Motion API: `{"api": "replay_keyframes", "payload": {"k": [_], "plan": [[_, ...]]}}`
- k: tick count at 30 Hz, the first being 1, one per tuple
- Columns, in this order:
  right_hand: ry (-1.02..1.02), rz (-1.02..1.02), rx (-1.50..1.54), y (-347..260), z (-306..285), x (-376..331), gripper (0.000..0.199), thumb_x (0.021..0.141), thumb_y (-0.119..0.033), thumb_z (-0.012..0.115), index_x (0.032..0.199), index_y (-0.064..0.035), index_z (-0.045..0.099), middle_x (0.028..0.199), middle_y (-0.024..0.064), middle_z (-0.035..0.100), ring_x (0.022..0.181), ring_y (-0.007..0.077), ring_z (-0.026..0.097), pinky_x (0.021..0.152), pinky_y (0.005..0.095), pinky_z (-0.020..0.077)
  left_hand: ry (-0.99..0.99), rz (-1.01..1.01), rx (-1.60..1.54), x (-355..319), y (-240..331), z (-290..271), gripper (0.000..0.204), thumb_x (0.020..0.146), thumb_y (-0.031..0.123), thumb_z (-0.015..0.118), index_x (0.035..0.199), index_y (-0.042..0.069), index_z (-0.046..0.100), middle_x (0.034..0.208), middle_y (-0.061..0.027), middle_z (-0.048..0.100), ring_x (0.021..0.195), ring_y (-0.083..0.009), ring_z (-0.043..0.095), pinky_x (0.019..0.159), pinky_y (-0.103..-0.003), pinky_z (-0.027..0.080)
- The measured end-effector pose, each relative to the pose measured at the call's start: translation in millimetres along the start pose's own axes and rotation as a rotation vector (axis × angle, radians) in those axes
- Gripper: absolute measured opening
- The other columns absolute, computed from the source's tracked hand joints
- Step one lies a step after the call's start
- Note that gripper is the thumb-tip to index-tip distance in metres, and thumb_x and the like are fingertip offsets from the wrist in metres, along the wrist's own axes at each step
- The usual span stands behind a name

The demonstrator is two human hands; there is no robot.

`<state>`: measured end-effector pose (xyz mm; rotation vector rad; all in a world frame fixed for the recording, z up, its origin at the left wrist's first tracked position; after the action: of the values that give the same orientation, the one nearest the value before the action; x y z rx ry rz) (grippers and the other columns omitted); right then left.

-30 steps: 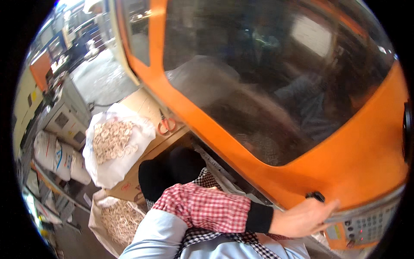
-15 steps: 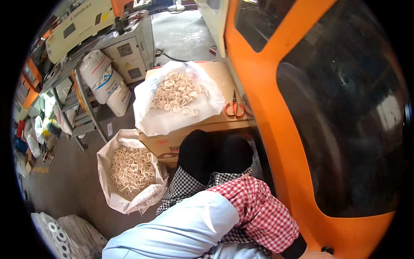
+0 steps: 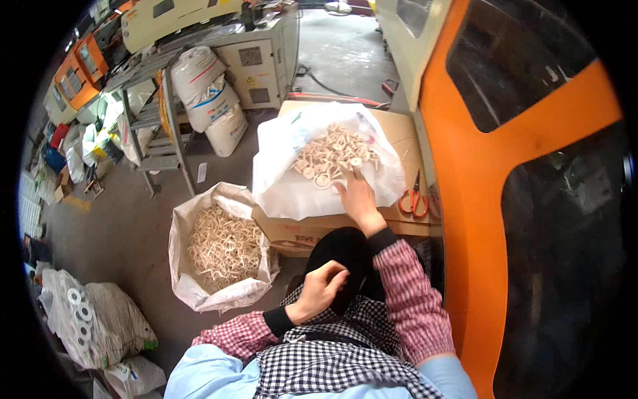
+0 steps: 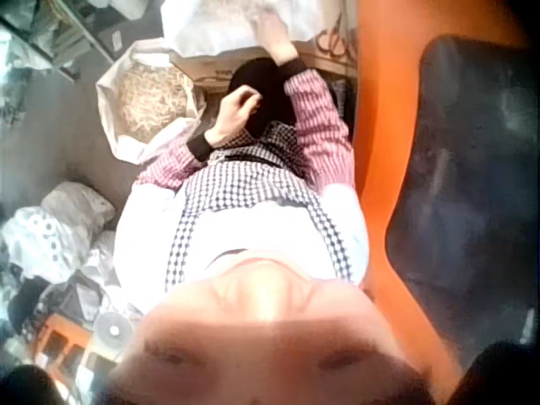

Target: The person operates an injection molding machine, repeatedly opening the safety door, removing a white plastic component, and placing it into a bag. They also handle small metal parts, transferring them between a bowl and a cup, and insert them into the machine's mold.

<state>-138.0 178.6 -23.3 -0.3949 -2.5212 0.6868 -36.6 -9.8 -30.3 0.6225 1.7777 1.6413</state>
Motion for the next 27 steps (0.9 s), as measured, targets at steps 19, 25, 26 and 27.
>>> {"api": "replay_keyframes", "payload": {"k": [19, 25, 26, 27], "plan": [[-0.319, 0.75, 2.011, -25.4, -13.2, -102.8, 0.023, 0.094, -0.02, 0.049, 0.098, 0.0014, 0.058, 0.083, 0.008, 0.063, 0.067, 0.0114, 0.06, 0.062, 0.0236, 0.0525, -0.141, -0.12, -0.391, 26.9, 29.1, -39.7, 0.026, 0.094, 0.018, 0.052, 0.11, -0.002, 0.057, 0.079, -0.0025, 0.06, 0.059, -0.0036, 0.053, 0.051, -0.017, 0.042], [-0.329, 0.446, 1.518, -38.2, -32.0, -124.6, 0.04, 0.097, -0.026, 0.042, 0.124, 0.004, 0.044, 0.114, 0.0132, 0.054, 0.105, 0.0195, 0.055, 0.088, 0.0309, 0.0464, 0.044, -0.091, -0.502, 12.3, 30.8, -42.3, 0.022, 0.092, 0.015, 0.055, 0.099, -0.005, 0.059, 0.083, -0.0104, 0.065, 0.064, -0.013, 0.062, 0.055, -0.022, 0.051], [-0.35, 0.279, 1.358, -43.1, -39.6, -133.5, 0.042, 0.097, -0.027, 0.043, 0.126, 0.0041, 0.043, 0.116, 0.0128, 0.053, 0.106, 0.0186, 0.053, 0.089, 0.0295, 0.0452, 0.09, -0.081, -0.541, 9.8, 23.8, -46.5, 0.021, 0.091, 0.014, 0.056, 0.099, -0.006, 0.059, 0.084, -0.0123, 0.065, 0.064, -0.0142, 0.063, 0.056, -0.023, 0.053], [-0.422, 0.094, 1.222, -51.0, -47.9, -142.0, 0.044, 0.097, -0.027, 0.043, 0.13, 0.0031, 0.04, 0.117, 0.0104, 0.051, 0.108, 0.0169, 0.052, 0.089, 0.0275, 0.0432, 0.105, -0.073, -0.526, 5.9, 25.3, -48.9, 0.021, 0.091, 0.013, 0.056, 0.099, -0.006, 0.058, 0.084, -0.0127, 0.065, 0.064, -0.0145, 0.064, 0.056, -0.023, 0.053]]}}
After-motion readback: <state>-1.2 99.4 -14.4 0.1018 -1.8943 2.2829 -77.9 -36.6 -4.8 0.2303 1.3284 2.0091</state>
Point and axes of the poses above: each hand's wrist, its own x-axis towards the middle knuckle, its own z-axis out of the palm, y = z × x, the point moved 5 cm from there along x, towards the middle knuckle
